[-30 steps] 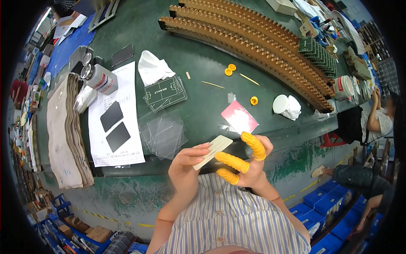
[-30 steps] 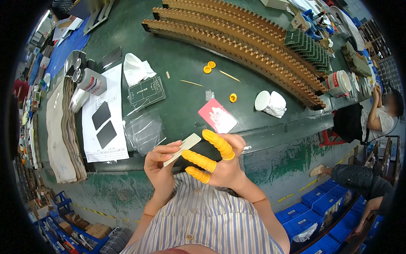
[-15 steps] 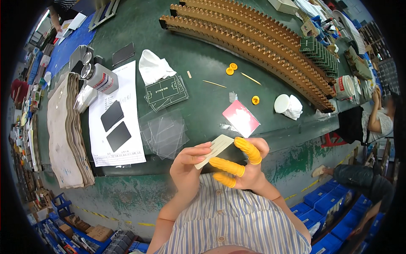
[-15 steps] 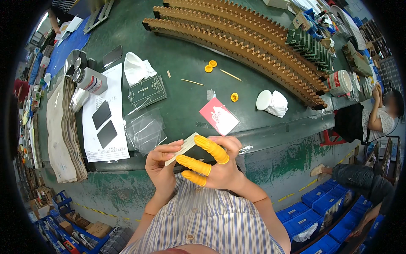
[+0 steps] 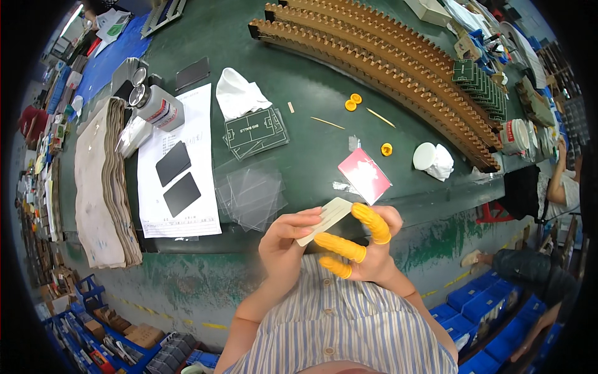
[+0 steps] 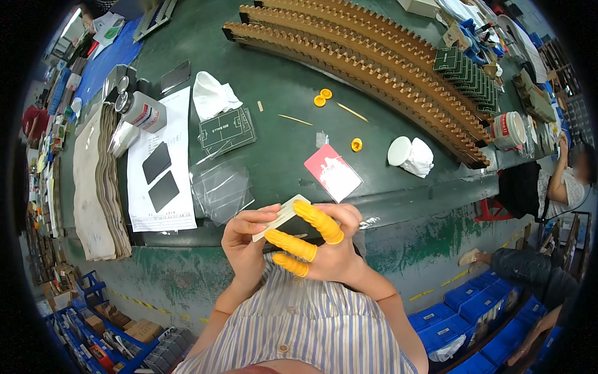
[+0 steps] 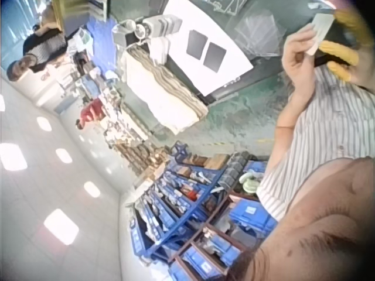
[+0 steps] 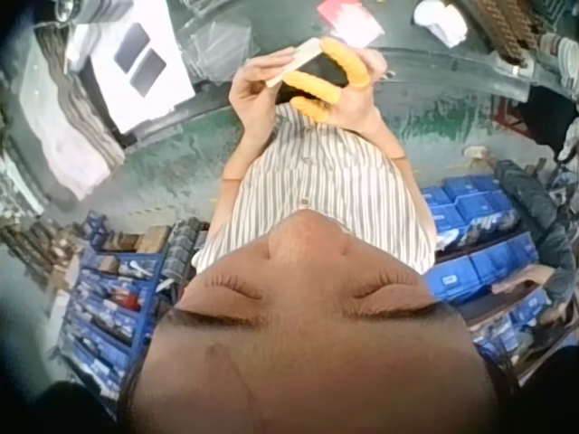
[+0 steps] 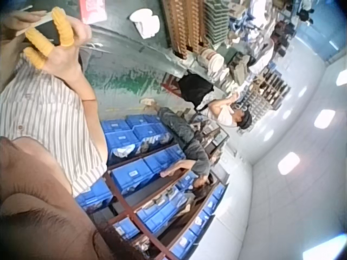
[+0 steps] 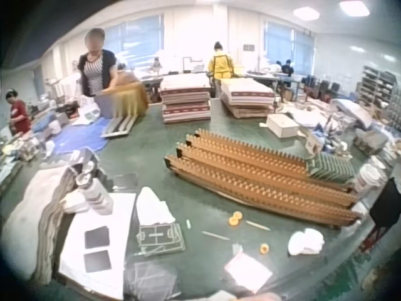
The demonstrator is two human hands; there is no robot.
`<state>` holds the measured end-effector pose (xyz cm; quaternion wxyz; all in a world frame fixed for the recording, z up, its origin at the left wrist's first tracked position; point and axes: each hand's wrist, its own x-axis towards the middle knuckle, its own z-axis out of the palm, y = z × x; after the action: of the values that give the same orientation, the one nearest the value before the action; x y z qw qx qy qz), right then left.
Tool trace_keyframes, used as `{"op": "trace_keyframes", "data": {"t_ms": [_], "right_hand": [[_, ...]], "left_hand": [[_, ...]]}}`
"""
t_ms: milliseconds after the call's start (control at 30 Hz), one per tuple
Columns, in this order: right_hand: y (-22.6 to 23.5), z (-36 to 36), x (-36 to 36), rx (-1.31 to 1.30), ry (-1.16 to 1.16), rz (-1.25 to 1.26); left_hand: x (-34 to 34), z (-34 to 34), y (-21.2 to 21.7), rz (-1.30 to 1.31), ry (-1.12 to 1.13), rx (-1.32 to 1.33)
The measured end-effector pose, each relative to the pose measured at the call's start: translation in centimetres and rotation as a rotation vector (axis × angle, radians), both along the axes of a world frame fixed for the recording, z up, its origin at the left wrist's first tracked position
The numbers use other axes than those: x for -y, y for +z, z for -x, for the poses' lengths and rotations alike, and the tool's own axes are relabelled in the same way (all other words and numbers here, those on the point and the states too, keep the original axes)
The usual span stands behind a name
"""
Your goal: The person wipes small rectangular cards with a white cloth, handling them one at a time. They flip the cards over to clean both sides and place the cleaned cards into a small plastic bag on the table.
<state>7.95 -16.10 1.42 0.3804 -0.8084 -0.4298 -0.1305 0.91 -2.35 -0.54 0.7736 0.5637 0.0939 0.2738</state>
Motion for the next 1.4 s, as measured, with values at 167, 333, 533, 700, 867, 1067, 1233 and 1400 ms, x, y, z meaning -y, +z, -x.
{"op": "trace_keyframes", "data": {"t_ms": [167, 333, 533, 700, 867, 1067, 1233, 1400], "right_hand": [[0.3, 0.2, -0.1, 0.006, 0.005, 0.022], [0.0, 0.3, -0.1, -0.018, -0.031, -0.024], [-0.5, 0.5, 0.2, -0.09, -0.076, -0.018], [-0.2, 0.2, 0.0, -0.046, -0.035, -0.018], [0.2, -0.3, 0.2, -0.004, -0.074, 0.032], [0.3, -0.5, 0.2, 0.01, -0.127, -0.006], [0.3, -0.9, 0.5, 0.039, -0.158, 0.012], [0.2, -0.8, 0.6, 0.024, -0.175, -0.026]], "left_hand": [[-0.4, 0.3, -0.1, 0.03, -0.079, 0.015], [-0.4, 0.3, -0.3, 0.03, -0.073, 0.034], [-0.3, 0.2, -0.2, 0.02, -0.043, 0.03], [-0.3, 0.2, -0.2, 0.02, -0.031, 0.022], [0.0, 0.0, 0.2, -0.001, 0.025, -0.004], [-0.1, 0.0, 0.2, -0.007, 0.026, 0.0], [-0.4, 0.4, -0.2, 0.01, -0.027, 0.019], [-0.3, 0.4, -0.1, -0.003, -0.005, 0.028]]}}
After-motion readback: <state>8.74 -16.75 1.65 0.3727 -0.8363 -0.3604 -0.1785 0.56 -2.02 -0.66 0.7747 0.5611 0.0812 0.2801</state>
